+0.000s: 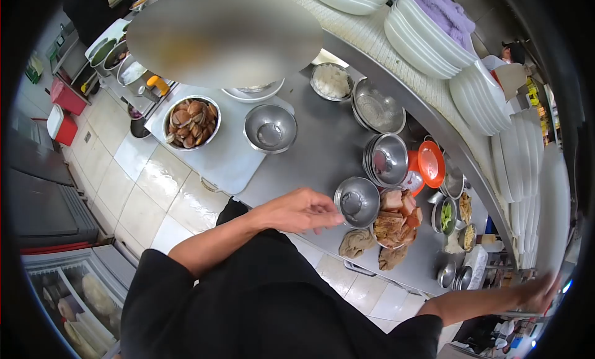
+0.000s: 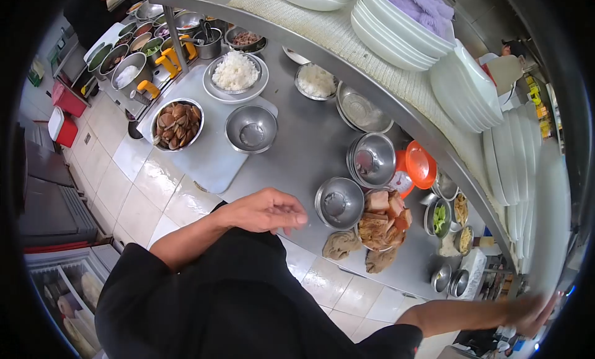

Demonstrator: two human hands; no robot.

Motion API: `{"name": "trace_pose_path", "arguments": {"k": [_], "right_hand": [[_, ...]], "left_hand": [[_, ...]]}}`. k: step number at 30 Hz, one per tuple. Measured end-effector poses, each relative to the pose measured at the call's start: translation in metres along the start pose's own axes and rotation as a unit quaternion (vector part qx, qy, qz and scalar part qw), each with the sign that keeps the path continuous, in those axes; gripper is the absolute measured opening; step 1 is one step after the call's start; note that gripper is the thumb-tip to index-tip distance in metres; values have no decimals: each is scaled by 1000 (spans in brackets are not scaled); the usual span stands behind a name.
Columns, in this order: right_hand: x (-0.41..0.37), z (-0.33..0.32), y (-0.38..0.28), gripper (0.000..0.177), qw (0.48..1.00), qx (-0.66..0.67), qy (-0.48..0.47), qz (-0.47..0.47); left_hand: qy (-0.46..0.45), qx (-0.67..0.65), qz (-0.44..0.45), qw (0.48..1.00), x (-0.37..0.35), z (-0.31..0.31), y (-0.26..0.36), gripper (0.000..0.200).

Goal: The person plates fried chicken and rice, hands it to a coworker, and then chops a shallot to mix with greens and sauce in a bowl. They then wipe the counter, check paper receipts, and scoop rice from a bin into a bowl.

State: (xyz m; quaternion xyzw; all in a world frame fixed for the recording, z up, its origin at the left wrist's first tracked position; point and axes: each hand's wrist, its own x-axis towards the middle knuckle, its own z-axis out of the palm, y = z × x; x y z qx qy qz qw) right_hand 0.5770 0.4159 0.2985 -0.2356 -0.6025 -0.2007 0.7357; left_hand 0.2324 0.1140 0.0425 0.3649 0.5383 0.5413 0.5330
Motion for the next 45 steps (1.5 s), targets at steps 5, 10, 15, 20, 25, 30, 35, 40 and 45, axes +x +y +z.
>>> {"name": "trace_pose_path", "arguments": {"k": [5, 10, 15, 20, 25, 30, 35, 40, 45], "right_hand": [[-115, -10, -156, 54, 915, 307, -239, -110], [-235, 45, -215, 50, 822, 422, -382, 11], [-361, 175, -220, 16, 617, 375, -420, 549], [-476, 322, -236, 34, 413, 260, -524, 698], [-557, 384, -237, 39, 411, 229, -470, 747], [-548, 359, -265, 34, 670, 32, -423, 610], [-547, 363, -245, 25, 373, 115, -438, 810], [-559, 372, -235, 13, 253, 230, -464, 817], [-512, 373, -247, 8, 194, 225, -446, 844]], "left_hand": [[-283, -448, -56, 846, 5, -6, 30, 58], [138, -474, -95, 864, 6, -43, 35, 53], [231, -256, -23, 938, 4, -107, 28, 49], [311, -115, -76, 940, 49, -160, 47, 46], [292, -104, -85, 947, 86, -197, 38, 49], [310, -102, -118, 938, 109, -213, 22, 37], [310, -82, -102, 942, 119, -216, 1, 50], [315, -82, -118, 938, 122, -212, -14, 70], [338, -82, -125, 929, 125, -211, -21, 60]]}}
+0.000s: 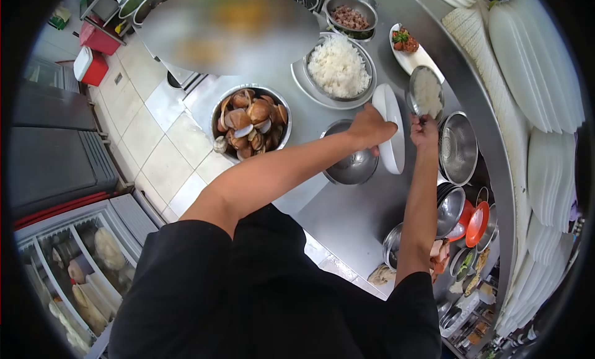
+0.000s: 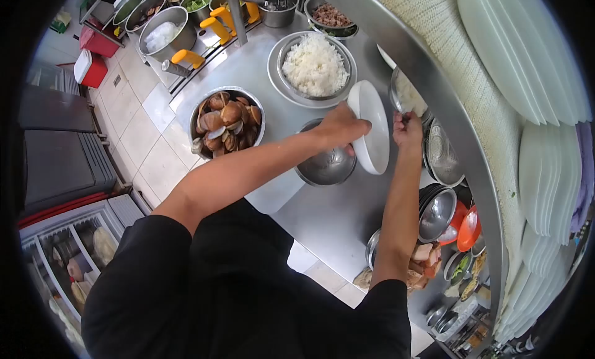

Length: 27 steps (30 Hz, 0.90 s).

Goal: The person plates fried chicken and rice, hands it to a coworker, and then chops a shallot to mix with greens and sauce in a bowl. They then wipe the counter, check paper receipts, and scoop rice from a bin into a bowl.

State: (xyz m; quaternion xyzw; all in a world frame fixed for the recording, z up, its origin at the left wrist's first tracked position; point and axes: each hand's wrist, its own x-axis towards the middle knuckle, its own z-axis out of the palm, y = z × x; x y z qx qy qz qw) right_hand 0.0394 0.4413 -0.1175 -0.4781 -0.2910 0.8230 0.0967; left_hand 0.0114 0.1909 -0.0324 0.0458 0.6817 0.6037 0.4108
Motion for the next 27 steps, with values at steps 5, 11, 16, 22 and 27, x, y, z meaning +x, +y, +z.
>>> {"name": "trace_pose_path", "arguments": {"k": [5, 11, 16, 22, 27], "right_hand": [[-47, 10, -1, 13, 993, -70, -34, -91], [-20, -32, 17, 16, 993, -105, -56, 21], [-37, -44, 39, 22, 979, -198, 16, -52], [-111, -25, 1, 42, 637, -710, 230, -194], [62, -12, -102, 44, 562, -590, 141, -562]], "left_hand": [[42, -69, -38, 996, 40, 25, -10, 49], [91, -99, -70, 989, 78, 43, -23, 42], [43, 193, 237, 951, 77, 31, -56, 20], [-42, 116, 250, 960, -114, -46, -26, 17], [86, 110, 182, 973, -192, -135, -25, 14]]}}
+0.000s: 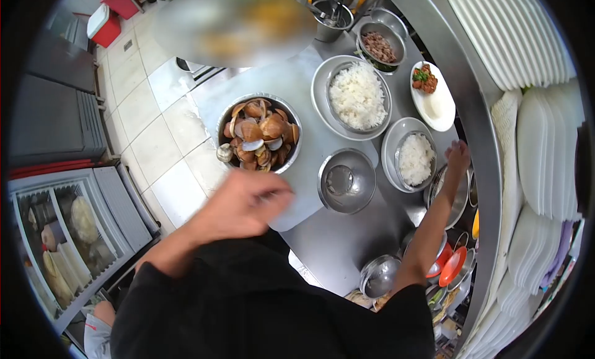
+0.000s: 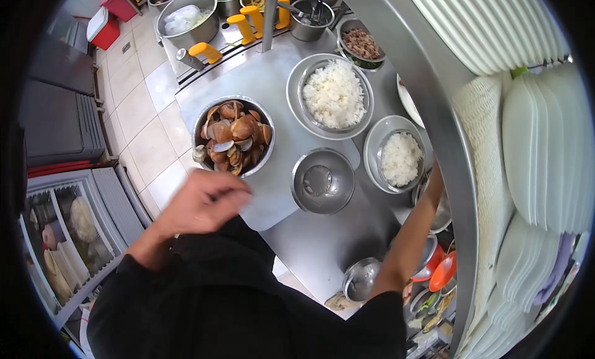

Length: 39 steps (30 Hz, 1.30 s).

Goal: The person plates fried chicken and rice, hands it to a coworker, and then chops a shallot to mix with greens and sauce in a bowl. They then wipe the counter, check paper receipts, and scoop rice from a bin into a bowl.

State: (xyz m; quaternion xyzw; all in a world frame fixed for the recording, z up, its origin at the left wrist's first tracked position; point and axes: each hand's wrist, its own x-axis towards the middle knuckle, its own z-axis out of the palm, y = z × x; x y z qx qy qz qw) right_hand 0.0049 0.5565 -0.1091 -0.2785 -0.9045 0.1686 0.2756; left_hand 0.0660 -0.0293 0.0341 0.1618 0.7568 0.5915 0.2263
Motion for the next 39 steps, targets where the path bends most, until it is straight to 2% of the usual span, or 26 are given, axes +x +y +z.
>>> {"name": "trace_pose_path", "arguments": {"k": [2, 3, 4, 5, 6, 7, 8, 9, 10, 11, 12, 13, 15, 16, 18, 19, 22, 23, 25, 30, 32, 33, 35, 36, 37, 39], "right_hand": [[66, 56, 45, 42, 993, -85, 45, -69], [70, 55, 21, 42, 994, -37, -41, 94], [74, 55, -2, 42, 959, -18, -119, 257], [96, 75, 38, 41, 944, 58, -169, 276], [97, 77, 32, 38, 899, 175, -207, 344], [97, 79, 22, 37, 829, 282, -231, 423], [97, 81, 14, 38, 750, 357, -246, 500], [84, 82, 6, 39, 722, 428, -281, 465], [78, 79, 3, 41, 690, 495, -313, 426], [87, 95, 28, 41, 691, 490, -290, 444], [88, 99, 25, 42, 692, 485, -266, 463], [85, 97, 26, 46, 711, 453, -216, 493], [92, 102, 33, 48, 700, 476, -221, 484], [93, 107, 47, 50, 686, 500, -230, 476], [89, 110, 61, 56, 652, 550, -246, 460], [86, 105, 61, 56, 653, 549, -240, 463], [86, 93, 40, 52, 631, 612, -283, 383], [113, 117, 86, 46, 608, 587, -257, 469], [111, 117, 87, 42, 611, 620, -228, 437], [66, 65, 38, 37, 719, 596, -75, 349], [43, 30, 16, 35, 751, 574, -23, 325], [31, 10, 7, 34, 762, 565, -1, 318], [2, -28, -8, 32, 774, 551, 37, 310], [-16, -47, -14, 31, 777, 545, 46, 314], [-35, -63, -21, 30, 778, 538, 58, 319], [-75, -96, -34, 28, 773, 534, 72, 335]], "left_hand": [[164, -28, -60, 984, -16, -25, -27, 11], [257, 5, -86, 963, -20, -34, -43, 12], [348, 38, -110, 930, -22, -42, -58, 14], [369, 84, -157, 912, -27, -49, -68, 28], [381, 88, -157, 907, -31, -50, -83, 28], [352, -61, -195, 913, -33, -49, -99, 38], [311, -211, -228, 898, -35, -48, -108, 48], [216, -340, -246, 882, -37, -49, -110, 60], [179, -426, -216, 860, -36, -41, -119, 66], [154, -464, -193, 851, -34, -34, -123, 63], [125, -500, -170, 840, -29, -28, -121, 61], [121, -503, -168, 839, -30, -27, -124, 61], [-13, -327, -384, 864, -36, -30, -128, 53], [-19, -328, -386, 862, -37, -27, -123, 53], [-100, -199, -405, 887, -43, -28, -105, 46], [-113, -179, -393, 895, -45, -30, -99, 42], [-109, -151, -379, 907, -41, -40, -86, 38], [-112, -149, -376, 908, -41, -42, -87, 38], [-131, -121, -354, 918, -41, -43, -90, 38], [-228, -78, -305, 922, -25, -22, -79, 33], [-261, -57, -170, 948, -20, -6, -87, 31], [-256, -71, -148, 953, -14, 1, -82, 29], [-222, -66, -189, 954, 6, 10, -54, 26], [-138, -19, -98, 985, 20, 18, -46, 25], [-83, 68, -47, 993, 36, 21, -43, 21], [32, 215, 38, 975, 86, 9, -19, 28]]}}
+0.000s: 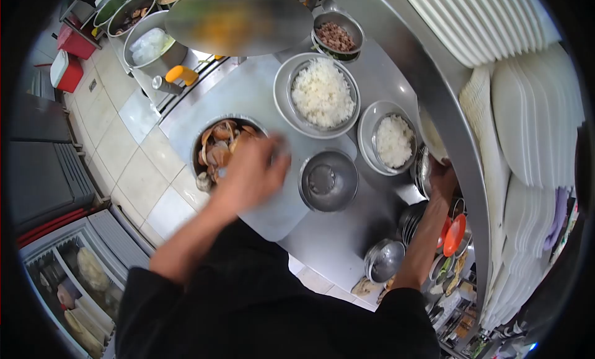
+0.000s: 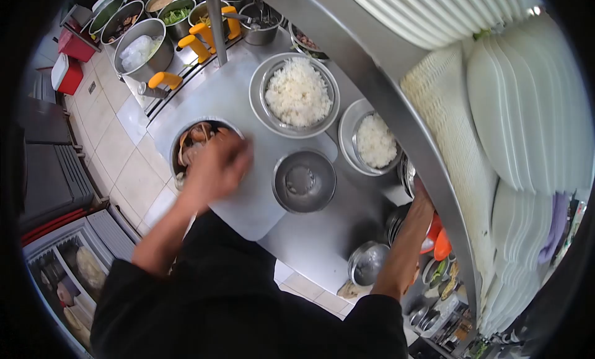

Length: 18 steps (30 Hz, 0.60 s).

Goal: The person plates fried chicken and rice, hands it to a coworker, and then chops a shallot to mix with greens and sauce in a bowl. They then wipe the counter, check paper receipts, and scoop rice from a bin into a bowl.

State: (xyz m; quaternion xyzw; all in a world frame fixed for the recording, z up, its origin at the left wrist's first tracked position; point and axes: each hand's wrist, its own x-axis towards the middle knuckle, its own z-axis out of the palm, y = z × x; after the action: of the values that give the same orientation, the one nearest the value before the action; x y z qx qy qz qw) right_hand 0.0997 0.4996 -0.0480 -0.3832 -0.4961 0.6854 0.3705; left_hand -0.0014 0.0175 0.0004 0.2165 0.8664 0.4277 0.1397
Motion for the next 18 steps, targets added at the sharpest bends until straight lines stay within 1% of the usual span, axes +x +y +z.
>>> {"name": "trace_pose_path", "arguments": {"k": [1, 2, 3, 4, 5, 6, 7, 8, 9, 10, 11, 12, 13, 15, 18], "right_hand": [[-23, -9, -5, 26, 1000, 16, 3, 9], [-45, -22, -8, 24, 997, 56, -12, 49], [-68, -35, -10, 21, 991, 99, -26, 88], [-87, -45, -11, 21, 990, 108, -20, 87], [-108, -56, -11, 29, 989, 101, 3, 109], [-129, -63, -12, 36, 986, 95, 24, 133], [-153, -64, -17, 40, 987, 83, 36, 131], [-169, -72, -18, 41, 986, 88, 53, 130], [-185, -82, -17, 43, 985, 90, 71, 132], [-198, -91, -15, 43, 983, 91, 78, 139], [-210, -99, -14, 40, 983, 115, 78, 123], [-222, -106, -14, 38, 982, 136, 75, 106], [-234, -107, -16, 38, 982, 132, 75, 110], [-261, -99, -19, 50, 986, 121, 109, 29], [-291, -90, -28, 53, 983, 146, 106, 34]], "left_hand": [[37, 7, -38, 999, 26, -5, 3, 32], [99, 90, 79, 988, 62, 1, -23, 36], [28, 156, 40, 986, 96, -7, -27, 39], [-32, 190, -3, 981, 123, -12, -28, 38], [-93, 225, -47, 969, 143, -14, -29, 37], [-97, 234, -40, 967, 159, -11, -42, 37], [-230, -44, -182, 955, 171, -5, -65, 37], [-334, -318, -311, 831, 177, 1, -80, 37], [-338, -312, -318, 829, 178, 5, -84, 37], [-311, -307, -300, 848, 178, 9, -88, 34], [-283, -303, -280, 866, 178, 14, -94, 30], [-259, -289, -282, 877, 176, 17, -89, 29], [-234, -277, -263, 894, 168, 15, -77, 28], [-221, -293, -251, 896, 174, 23, -83, 30], [-223, -306, -242, 893, 190, 31, -85, 31]]}}
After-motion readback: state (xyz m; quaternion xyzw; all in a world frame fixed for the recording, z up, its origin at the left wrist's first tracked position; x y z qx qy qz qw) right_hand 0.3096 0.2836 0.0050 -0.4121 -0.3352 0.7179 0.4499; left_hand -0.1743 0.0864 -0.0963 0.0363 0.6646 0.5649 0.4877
